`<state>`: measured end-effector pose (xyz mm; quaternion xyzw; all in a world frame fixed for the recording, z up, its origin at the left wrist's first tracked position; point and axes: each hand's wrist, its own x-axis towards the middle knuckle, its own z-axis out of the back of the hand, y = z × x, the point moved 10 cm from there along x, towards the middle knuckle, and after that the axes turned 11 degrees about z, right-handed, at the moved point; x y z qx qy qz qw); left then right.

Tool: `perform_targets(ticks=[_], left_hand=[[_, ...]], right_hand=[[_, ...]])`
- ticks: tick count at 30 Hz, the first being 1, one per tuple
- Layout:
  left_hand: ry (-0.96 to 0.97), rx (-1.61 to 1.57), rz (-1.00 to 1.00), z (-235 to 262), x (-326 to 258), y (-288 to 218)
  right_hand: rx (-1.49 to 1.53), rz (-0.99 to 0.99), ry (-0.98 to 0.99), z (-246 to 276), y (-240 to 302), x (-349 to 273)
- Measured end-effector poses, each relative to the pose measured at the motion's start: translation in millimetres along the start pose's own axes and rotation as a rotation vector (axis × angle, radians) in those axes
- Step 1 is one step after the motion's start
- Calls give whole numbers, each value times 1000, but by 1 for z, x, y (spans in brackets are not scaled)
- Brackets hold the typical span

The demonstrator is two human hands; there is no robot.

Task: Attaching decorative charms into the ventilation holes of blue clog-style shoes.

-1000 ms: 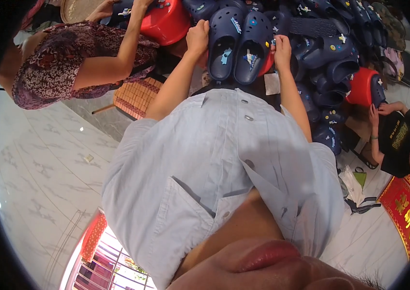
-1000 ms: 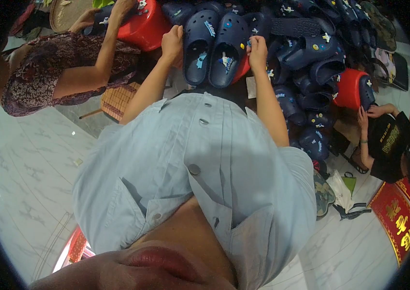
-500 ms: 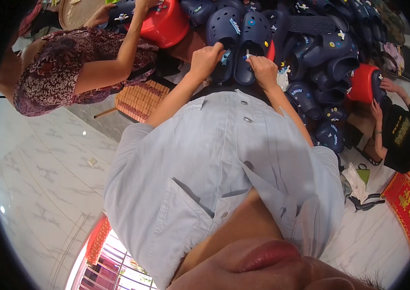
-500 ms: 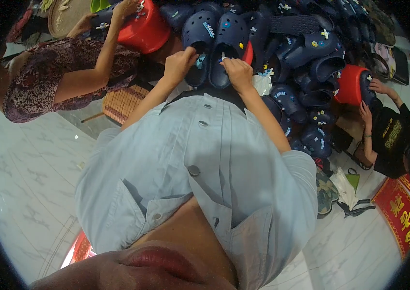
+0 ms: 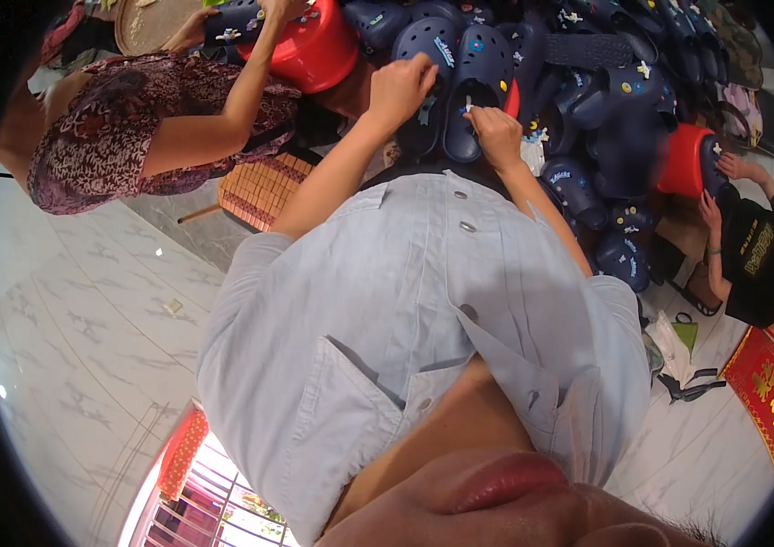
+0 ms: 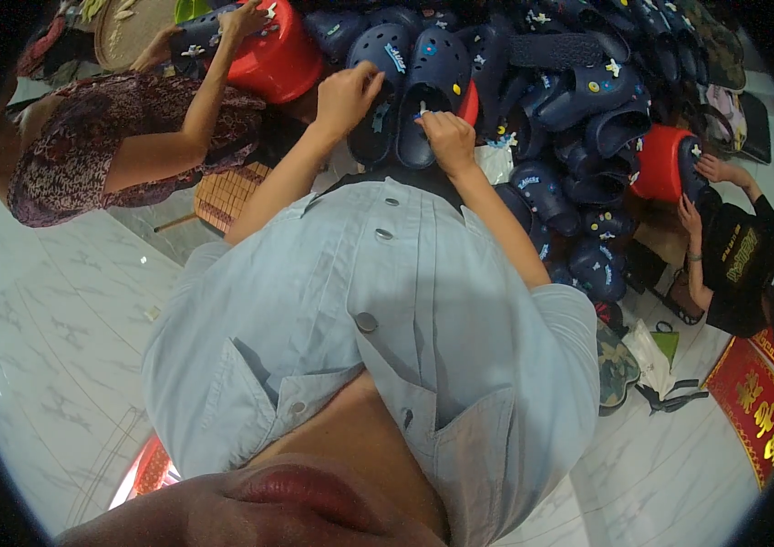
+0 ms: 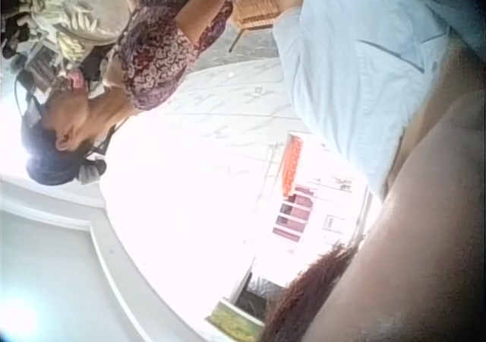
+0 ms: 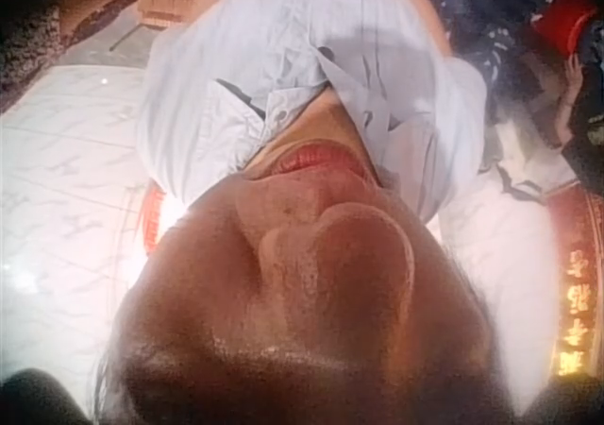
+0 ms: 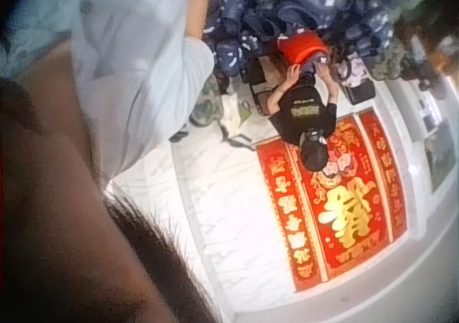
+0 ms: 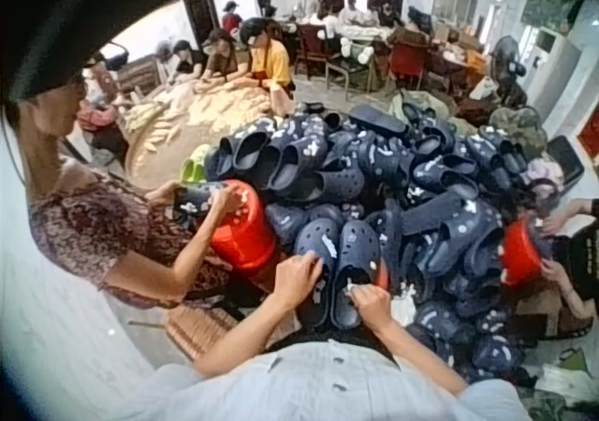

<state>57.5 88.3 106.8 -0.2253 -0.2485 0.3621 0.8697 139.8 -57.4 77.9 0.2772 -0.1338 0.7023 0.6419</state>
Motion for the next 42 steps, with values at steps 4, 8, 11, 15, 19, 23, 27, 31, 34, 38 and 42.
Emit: perform_targets(ticks=[4, 8, 11, 15, 19, 23, 27, 31, 34, 38, 42], left_hand=[[29, 158, 111, -10, 44, 2], [135, 380, 157, -41, 71, 9], [281, 457, 181, -64, 78, 16], [428, 524, 227, -75, 83, 13], [462, 501, 258, -83, 79, 21], [340, 516, 206, -84, 78, 13], [333, 536, 211, -94, 74, 14], [280, 479, 107, -96, 74, 3], [273, 455, 49, -93, 75, -4], [242, 397, 1, -77, 83, 15], [253, -47, 118, -62, 91, 57]], right_hand=[[18, -18, -2, 5, 1, 9], [128, -272, -66, 23, -34, 31], [94, -505, 115, 9, -79, 54], [-16, -622, 412, -42, -129, 69], [-45, -560, 550, -68, -124, 81], [-40, -545, 579, -75, -118, 87], [-43, -477, 584, -86, -118, 90], [32, -559, 515, -84, -131, 80], [101, -575, 467, -81, -134, 74], [144, -576, 415, -73, -126, 70], [299, -526, 201, -53, -124, 65]])
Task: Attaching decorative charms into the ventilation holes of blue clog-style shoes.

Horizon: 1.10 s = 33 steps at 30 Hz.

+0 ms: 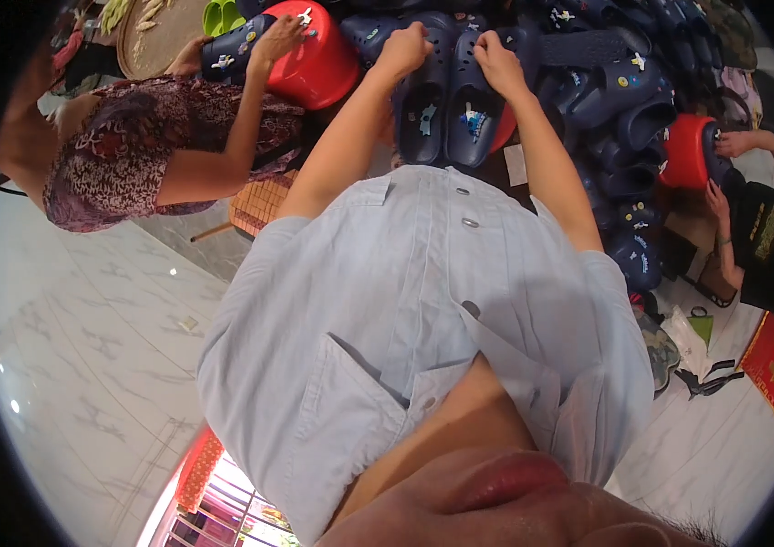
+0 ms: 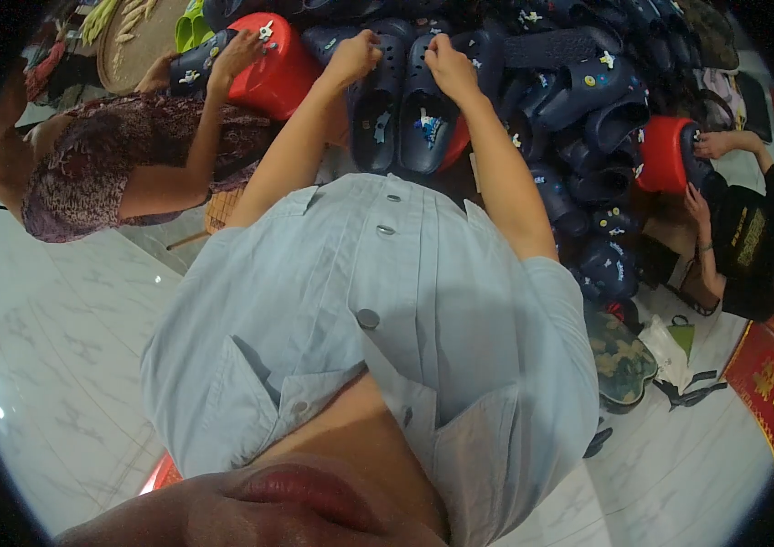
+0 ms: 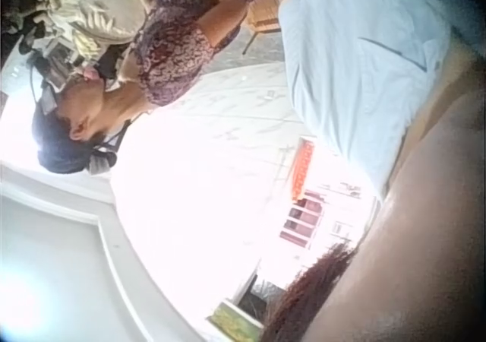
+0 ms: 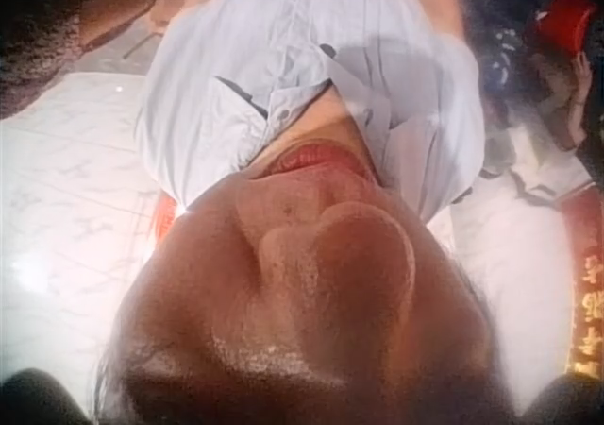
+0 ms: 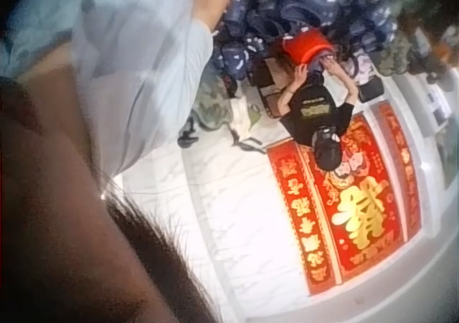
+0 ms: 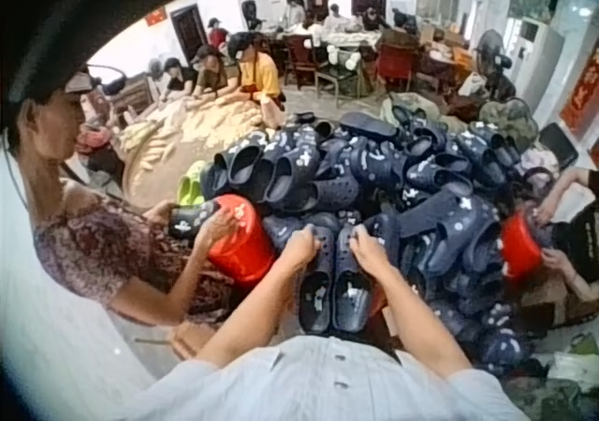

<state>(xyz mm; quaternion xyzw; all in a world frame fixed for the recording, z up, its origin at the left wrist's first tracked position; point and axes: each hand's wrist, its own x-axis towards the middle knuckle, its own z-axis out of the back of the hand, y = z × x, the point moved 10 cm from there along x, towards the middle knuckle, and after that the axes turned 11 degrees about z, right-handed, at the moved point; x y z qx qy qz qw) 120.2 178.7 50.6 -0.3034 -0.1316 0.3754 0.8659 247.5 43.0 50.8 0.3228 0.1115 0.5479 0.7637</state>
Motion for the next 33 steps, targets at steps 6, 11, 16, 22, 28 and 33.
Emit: perform_targets(ticks=[6, 11, 16, 22, 28, 33], left_hand=[[58, -328, 95, 53, -87, -14], [135, -197, -61, 16, -150, -18], [101, 174, -176, -17, -157, -30], [19, 205, -207, -8, -160, -38], [-132, 111, -208, -10, -149, -55], [-77, 72, -33, -46, -121, -32]], right_hand=[[93, 123, -117, 43, 51, -71], [-155, 503, -67, 17, 97, -125], [-219, 554, -14, -1, 100, -129], [-95, 121, -216, 35, 47, -111], [-16, -423, -58, 13, -34, -92], [75, -378, -99, -2, -43, -88]])
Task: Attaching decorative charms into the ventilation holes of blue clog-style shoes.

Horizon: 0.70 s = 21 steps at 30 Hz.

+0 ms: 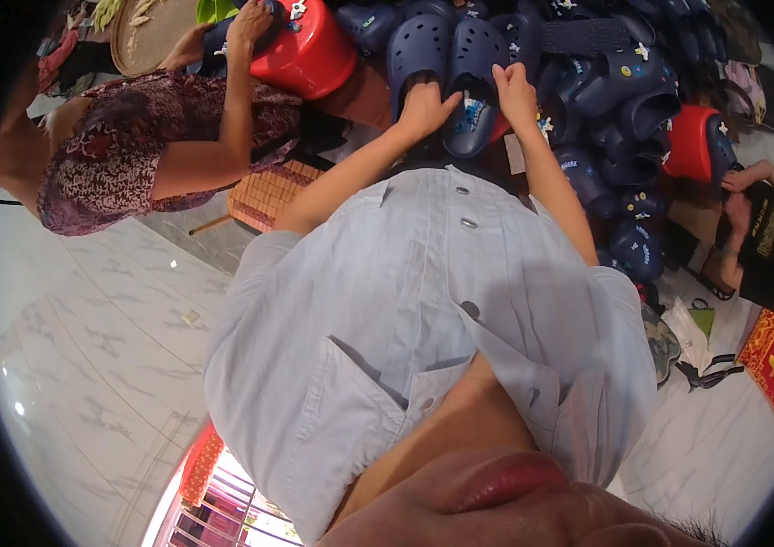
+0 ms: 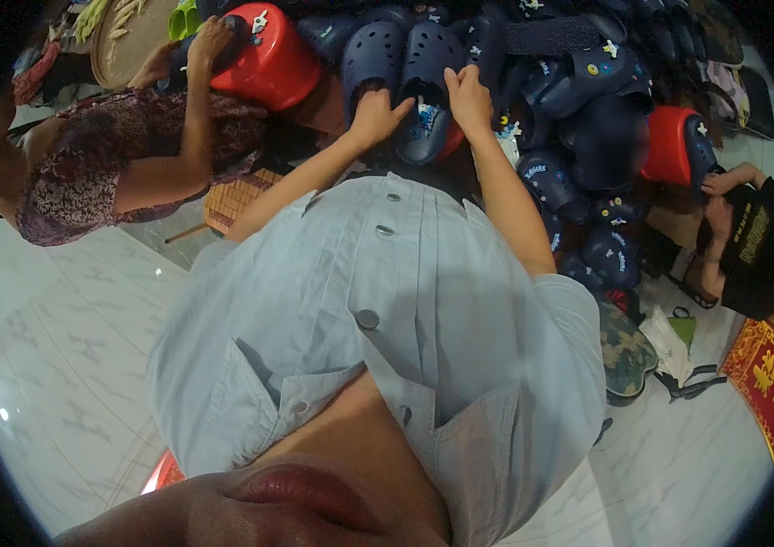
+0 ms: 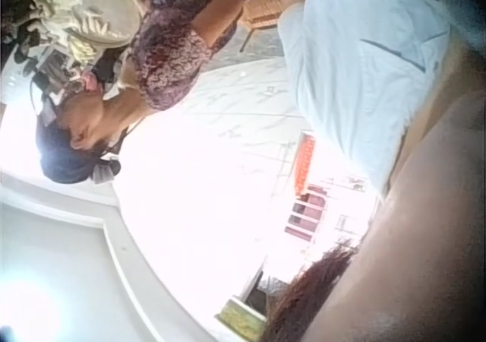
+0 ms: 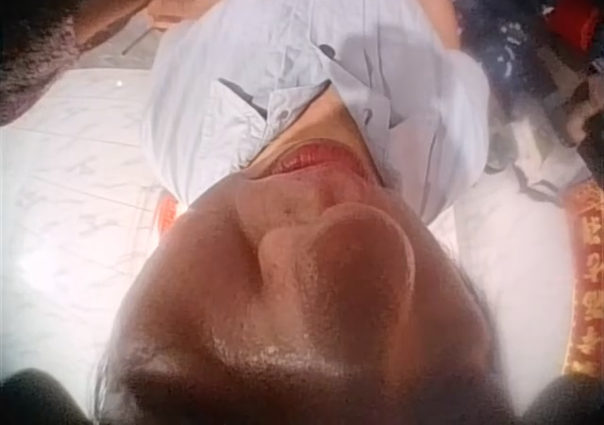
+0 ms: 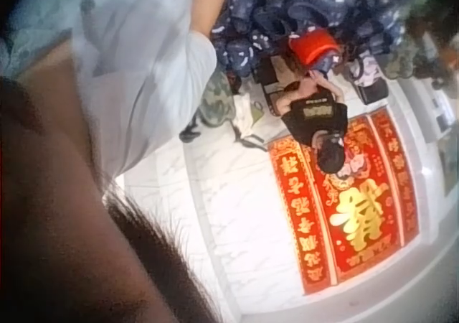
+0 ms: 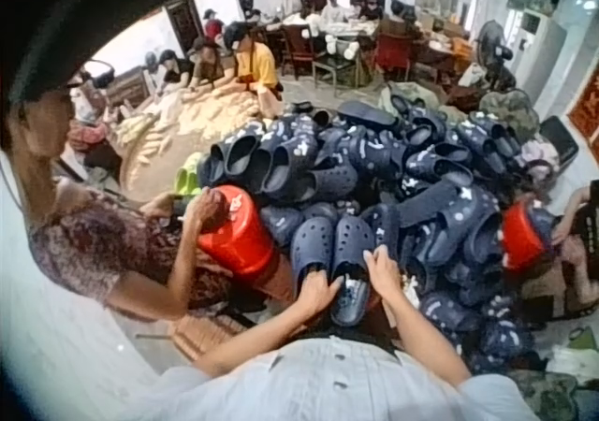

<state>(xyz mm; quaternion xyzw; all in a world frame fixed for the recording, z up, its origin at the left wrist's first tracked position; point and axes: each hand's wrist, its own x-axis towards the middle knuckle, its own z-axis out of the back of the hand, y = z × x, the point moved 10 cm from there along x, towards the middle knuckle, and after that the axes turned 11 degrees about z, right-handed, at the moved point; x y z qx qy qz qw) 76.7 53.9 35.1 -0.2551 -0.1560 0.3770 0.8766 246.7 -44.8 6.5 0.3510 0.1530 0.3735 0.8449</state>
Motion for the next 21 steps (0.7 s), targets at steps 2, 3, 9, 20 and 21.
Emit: perform_targets(ticks=[2, 3, 9, 20, 21], left_hand=[[219, -19, 244, -32, 3, 23], [220, -19, 243, -36, 3, 25], [54, 4, 151, -33, 4, 20], [12, 16, 155, -32, 2, 20], [9, 18, 161, -32, 2, 22]], right_hand=[[-51, 92, -9, 1, 13, 1], [-52, 91, -10, 2, 13, 1], [-8, 307, -58, 3, 25, 3], [574, 124, 5, -9, -26, -5], [576, 126, 12, -9, -23, -6]])
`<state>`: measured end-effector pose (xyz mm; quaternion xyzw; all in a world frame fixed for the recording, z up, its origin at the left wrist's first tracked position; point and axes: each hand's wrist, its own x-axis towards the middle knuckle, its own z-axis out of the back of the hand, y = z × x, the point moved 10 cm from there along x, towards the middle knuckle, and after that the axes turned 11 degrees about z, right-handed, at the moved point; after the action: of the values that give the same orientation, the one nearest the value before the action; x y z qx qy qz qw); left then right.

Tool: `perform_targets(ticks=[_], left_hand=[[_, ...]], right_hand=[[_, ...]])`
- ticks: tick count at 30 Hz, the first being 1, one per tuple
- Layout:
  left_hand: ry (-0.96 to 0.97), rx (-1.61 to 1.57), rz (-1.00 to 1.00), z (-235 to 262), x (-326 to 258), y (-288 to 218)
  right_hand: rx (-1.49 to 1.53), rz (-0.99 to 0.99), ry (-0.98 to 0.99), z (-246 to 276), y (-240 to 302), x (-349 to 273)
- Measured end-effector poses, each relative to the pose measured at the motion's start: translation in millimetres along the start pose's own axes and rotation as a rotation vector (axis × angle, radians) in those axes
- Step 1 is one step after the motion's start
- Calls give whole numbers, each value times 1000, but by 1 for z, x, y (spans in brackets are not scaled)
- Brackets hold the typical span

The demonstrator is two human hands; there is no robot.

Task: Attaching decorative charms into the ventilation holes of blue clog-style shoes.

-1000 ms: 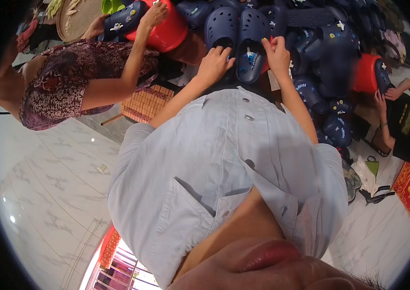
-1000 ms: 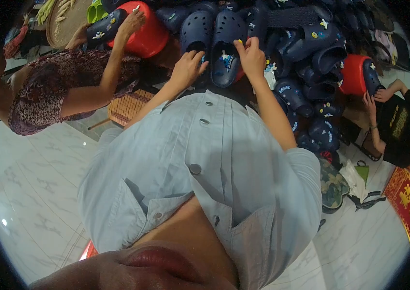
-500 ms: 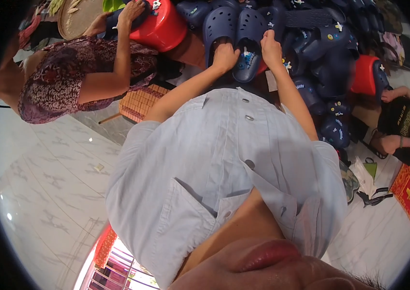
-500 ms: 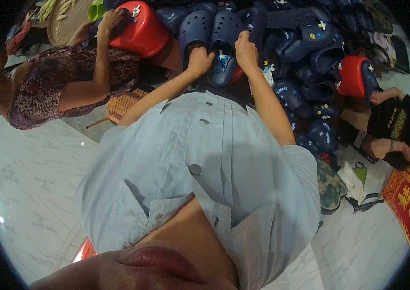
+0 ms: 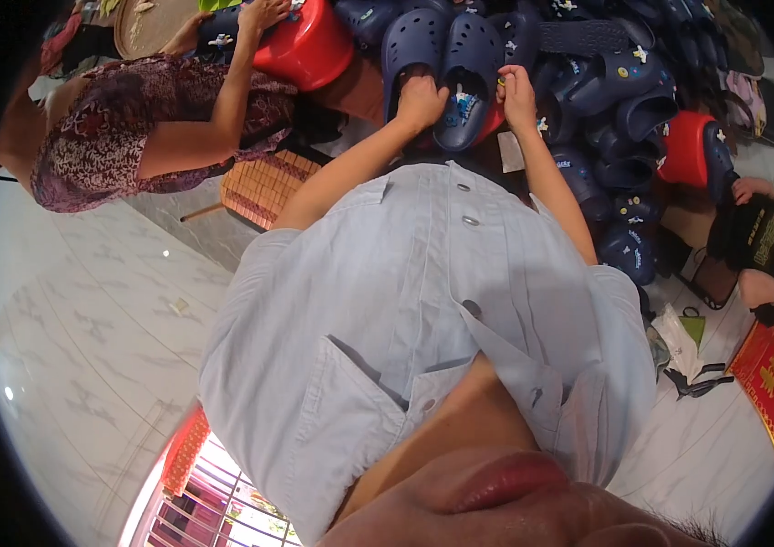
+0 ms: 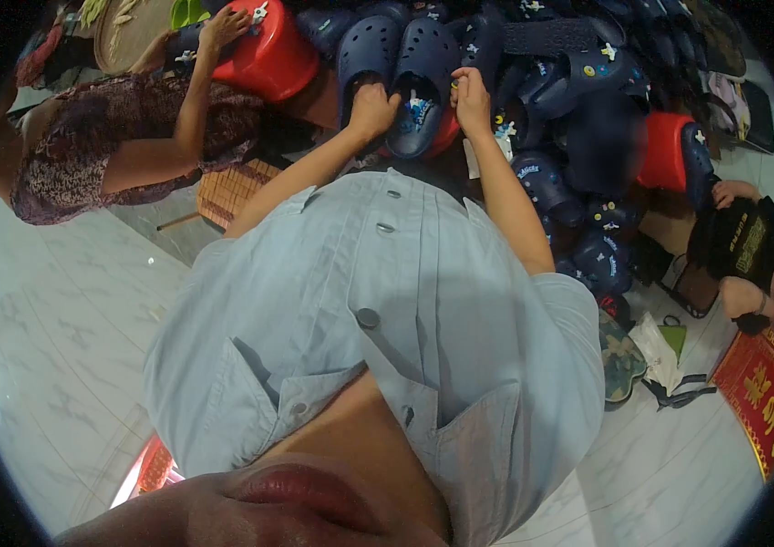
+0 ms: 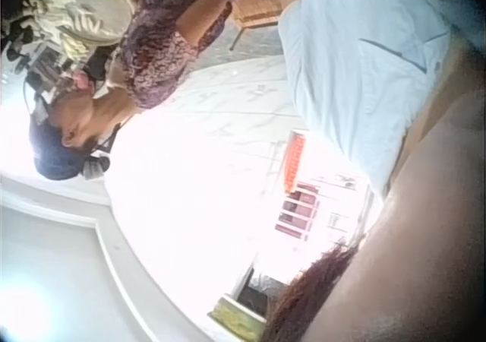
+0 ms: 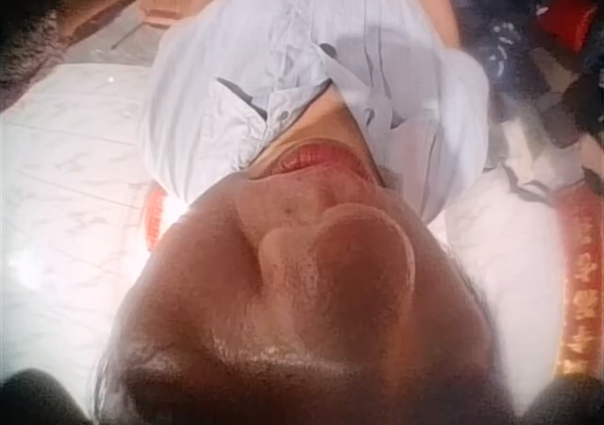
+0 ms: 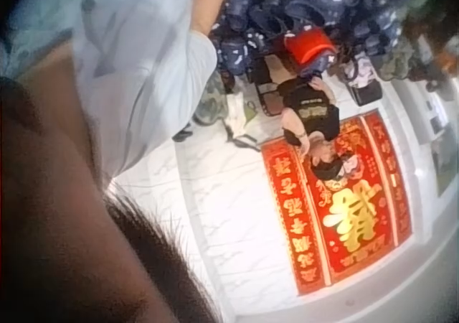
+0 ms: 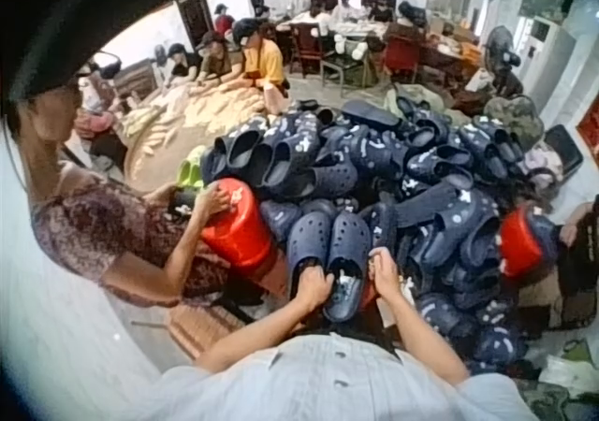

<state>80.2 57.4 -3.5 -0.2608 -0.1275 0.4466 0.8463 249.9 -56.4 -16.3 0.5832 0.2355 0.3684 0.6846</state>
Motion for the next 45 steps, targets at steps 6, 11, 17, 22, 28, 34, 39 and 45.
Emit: perform_targets(ticks=[6, 11, 17, 22, 28, 34, 39, 45], left_hand=[[-12, 18, -2, 0, -1, 3], [-46, 58, -6, 1, 1, 4], [-86, 160, -85, -8, 5, 15], [-107, 110, -10, -2, 9, 19], [-72, 309, -190, -11, 1, 10], [-111, 205, -47, 2, 7, 13], [-64, 148, -38, -1, 6, 6], [-107, 36, -26, 1, 5, 8]], right_hand=[[-88, 134, -16, -3, 55, -19], [-588, 821, 180, -43, 121, -50], [-735, 1048, 289, -73, 127, -73], [-765, 1123, 405, -85, 121, -88], [-526, 860, 246, -34, 112, -60], [-547, 910, 222, -42, 125, -56], [-916, 964, 368, -73, 104, -67], [-852, 873, 439, -76, 100, -64]])
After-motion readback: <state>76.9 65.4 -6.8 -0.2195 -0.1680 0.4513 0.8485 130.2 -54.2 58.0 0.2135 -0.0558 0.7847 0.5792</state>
